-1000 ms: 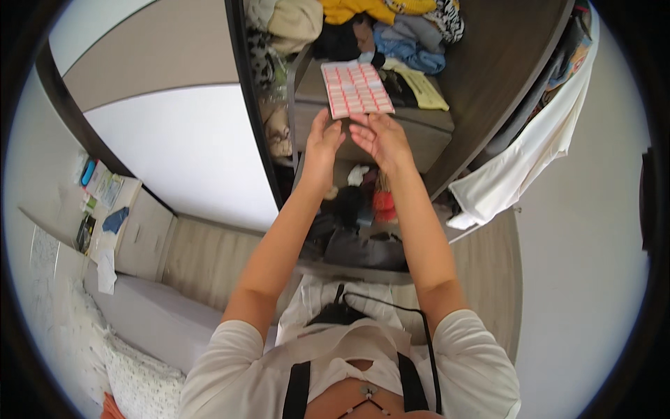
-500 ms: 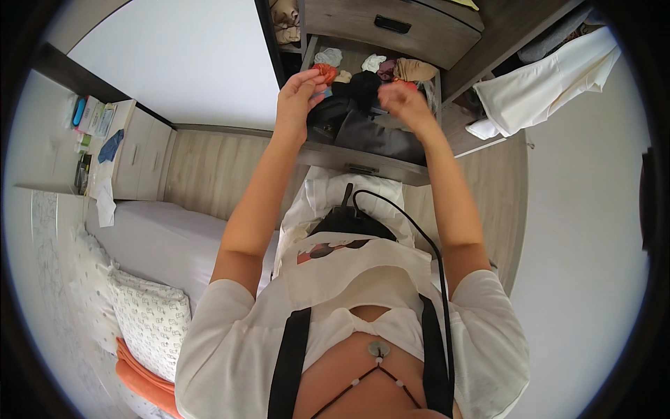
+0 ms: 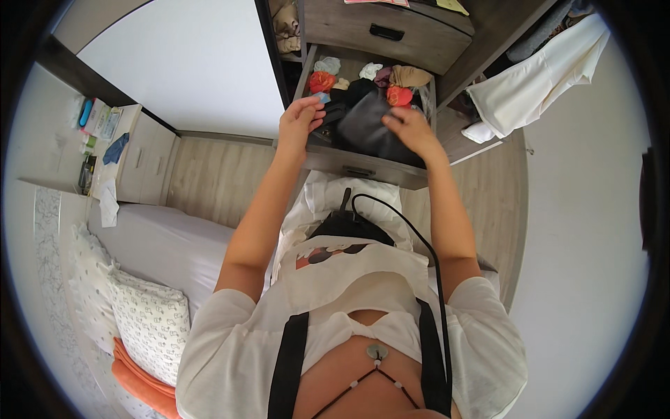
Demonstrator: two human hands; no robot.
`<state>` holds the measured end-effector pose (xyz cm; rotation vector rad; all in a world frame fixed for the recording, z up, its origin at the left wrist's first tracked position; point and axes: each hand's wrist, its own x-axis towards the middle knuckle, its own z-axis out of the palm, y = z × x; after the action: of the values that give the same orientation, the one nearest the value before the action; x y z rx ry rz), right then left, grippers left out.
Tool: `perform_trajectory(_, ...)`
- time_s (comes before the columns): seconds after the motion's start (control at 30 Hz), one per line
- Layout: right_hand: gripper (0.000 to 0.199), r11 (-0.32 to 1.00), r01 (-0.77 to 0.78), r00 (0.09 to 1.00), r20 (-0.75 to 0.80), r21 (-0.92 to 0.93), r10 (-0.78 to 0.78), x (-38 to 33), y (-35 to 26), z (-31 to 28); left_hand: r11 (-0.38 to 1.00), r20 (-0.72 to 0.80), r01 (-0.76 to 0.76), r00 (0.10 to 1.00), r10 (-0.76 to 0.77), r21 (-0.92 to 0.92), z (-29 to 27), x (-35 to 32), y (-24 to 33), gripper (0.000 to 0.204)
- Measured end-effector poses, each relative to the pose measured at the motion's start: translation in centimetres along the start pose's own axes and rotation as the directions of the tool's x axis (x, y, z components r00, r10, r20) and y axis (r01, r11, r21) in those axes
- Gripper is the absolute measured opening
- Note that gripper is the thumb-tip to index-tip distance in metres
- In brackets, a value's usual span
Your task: The person sorts through items in a drawer, handling a white cloth, a sheet of red-and-white labels, a small gray pouch, and several small plastic bags.
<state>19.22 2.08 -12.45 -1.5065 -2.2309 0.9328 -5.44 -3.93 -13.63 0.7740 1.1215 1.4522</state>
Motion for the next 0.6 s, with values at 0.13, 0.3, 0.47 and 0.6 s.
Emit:
perform_trajectory(0.13,0.026,0.401,-0.022,0.973,-0.073,0.916,0.221,-2.3,-3.9,-2.5,0.998,0.106,-0.05,0.993,0.045,0.044,1.0,-1.0,0.0,0.027)
perform_trajectory(0.3,0.029,-0.074,0.11,0.976,-0.094,0.991,0.196,-2.3,-1.9,-1.7,0.998,0.367,0.041,0.93,-0.024,-0.039,4.1,-3.7,0.3,0.045)
perform_trajectory(0.47,0.034,-0.274,0.122,0.931,-0.015,0.954,0.364,-2.3,-0.8,-0.6,0.795,0.622,0.474,0.766,-0.161,-0.378,3.9,-3.9,-0.5,0.045)
perform_trajectory(0.6,0.035,-0.297,0.149,0.858,0.026,0.943,0.513,-2.8,-1.2,-0.6,0.832,0.656,0.396,0.753,-0.052,-0.388,4.5,-4.5,0.2,0.034)
